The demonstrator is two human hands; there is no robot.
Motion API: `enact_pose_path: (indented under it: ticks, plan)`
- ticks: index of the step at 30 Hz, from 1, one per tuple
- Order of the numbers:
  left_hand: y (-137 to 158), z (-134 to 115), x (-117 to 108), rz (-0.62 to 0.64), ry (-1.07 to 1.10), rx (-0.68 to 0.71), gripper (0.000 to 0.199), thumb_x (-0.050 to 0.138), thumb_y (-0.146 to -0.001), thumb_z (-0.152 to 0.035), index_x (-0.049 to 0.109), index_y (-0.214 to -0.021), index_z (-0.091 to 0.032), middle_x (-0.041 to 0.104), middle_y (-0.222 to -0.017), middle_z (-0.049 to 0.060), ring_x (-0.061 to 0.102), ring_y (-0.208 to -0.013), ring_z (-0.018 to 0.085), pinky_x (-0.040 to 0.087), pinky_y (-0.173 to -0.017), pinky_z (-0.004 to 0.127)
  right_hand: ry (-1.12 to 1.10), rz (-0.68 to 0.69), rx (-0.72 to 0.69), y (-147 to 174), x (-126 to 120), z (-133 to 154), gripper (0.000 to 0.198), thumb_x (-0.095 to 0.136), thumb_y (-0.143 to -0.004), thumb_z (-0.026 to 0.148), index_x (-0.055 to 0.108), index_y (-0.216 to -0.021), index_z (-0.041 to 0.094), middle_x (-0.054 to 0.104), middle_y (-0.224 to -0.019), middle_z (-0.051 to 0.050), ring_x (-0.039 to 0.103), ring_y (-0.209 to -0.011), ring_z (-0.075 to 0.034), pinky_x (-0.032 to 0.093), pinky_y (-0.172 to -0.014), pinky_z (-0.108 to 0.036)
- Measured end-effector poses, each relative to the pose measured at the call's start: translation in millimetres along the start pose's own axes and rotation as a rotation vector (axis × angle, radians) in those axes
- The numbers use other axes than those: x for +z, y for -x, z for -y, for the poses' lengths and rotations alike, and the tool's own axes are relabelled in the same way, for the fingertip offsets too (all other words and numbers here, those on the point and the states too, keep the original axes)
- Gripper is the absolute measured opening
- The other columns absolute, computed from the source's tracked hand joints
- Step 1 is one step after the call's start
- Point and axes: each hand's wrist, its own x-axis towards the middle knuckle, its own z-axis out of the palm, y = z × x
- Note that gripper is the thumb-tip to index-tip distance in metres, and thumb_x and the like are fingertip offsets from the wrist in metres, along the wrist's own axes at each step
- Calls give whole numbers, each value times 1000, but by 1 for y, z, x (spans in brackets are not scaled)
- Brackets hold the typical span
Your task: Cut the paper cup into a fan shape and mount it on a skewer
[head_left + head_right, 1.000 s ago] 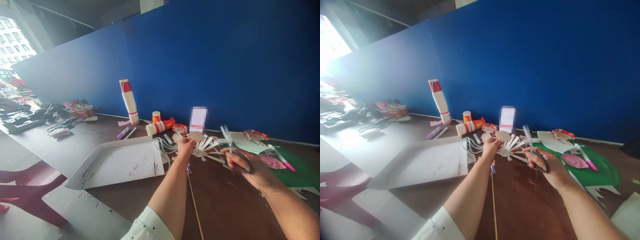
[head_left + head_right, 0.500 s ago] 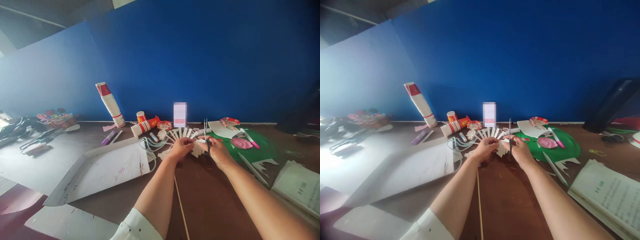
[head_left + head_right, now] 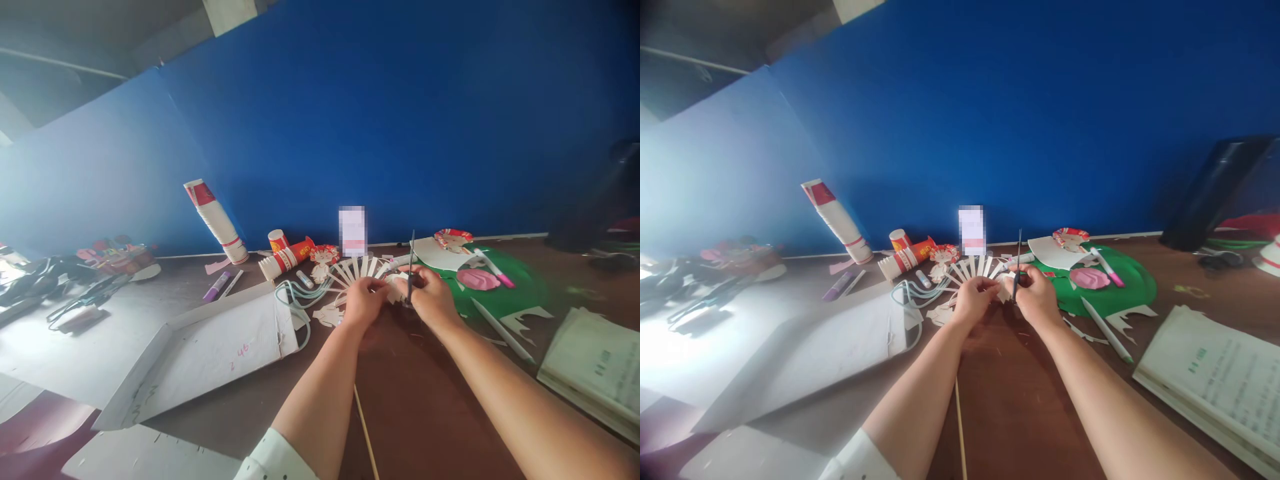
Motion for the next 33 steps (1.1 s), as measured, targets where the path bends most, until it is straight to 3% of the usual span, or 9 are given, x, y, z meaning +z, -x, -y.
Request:
enact_pose_path:
  ticks: [4, 10, 14, 26, 33]
  plan:
    - [0, 0, 0, 11, 153, -51, 14, 70, -76, -27, 70, -84, -16, 66, -67, 1, 59, -62, 13, 44, -62, 24, 62, 3, -133, 1, 3, -3, 42, 69, -69, 39, 69, -105, 17, 71, -79, -5, 64, -70, -20, 49, -68, -33]
    - [-3, 4, 2, 28, 366, -95, 16, 72, -74, -29, 70, -82, -15, 63, -61, 0, 56, -54, 11, 41, -54, 22, 125, -13, -209, 1, 6, -9, 38, 68, -70, 33, 68, -106, 21, 74, -86, -5, 69, -81, -24, 51, -78, -37]
    - [-3, 4, 3, 13, 347, -100, 15, 72, -74, -29, 70, -78, -15, 62, -58, 0, 51, -51, 9, 37, -52, 21, 143, -12, -233, 2, 7, -11, 37, 67, -71, 31, 68, -107, 21, 75, -87, -6, 70, -83, -25, 52, -79, -37]
    - [0, -3, 3, -5, 403, -86, 14, 71, -75, -28, 69, -72, -15, 64, -64, 2, 54, -56, 10, 41, -58, 23, 211, -1, -333, 3, 8, -9, 32, 63, -74, 29, 68, -105, 22, 76, -93, -6, 71, -83, -24, 53, -78, -35]
    - [1, -6, 2, -28, 266, -90, 8, 66, -75, -21, 64, -69, -16, 60, -61, 0, 54, -57, 11, 40, -58, 23, 303, -33, -426, 4, 9, -10, 32, 63, -75, 26, 68, -107, 23, 76, -100, -7, 71, -88, -26, 53, -79, -36]
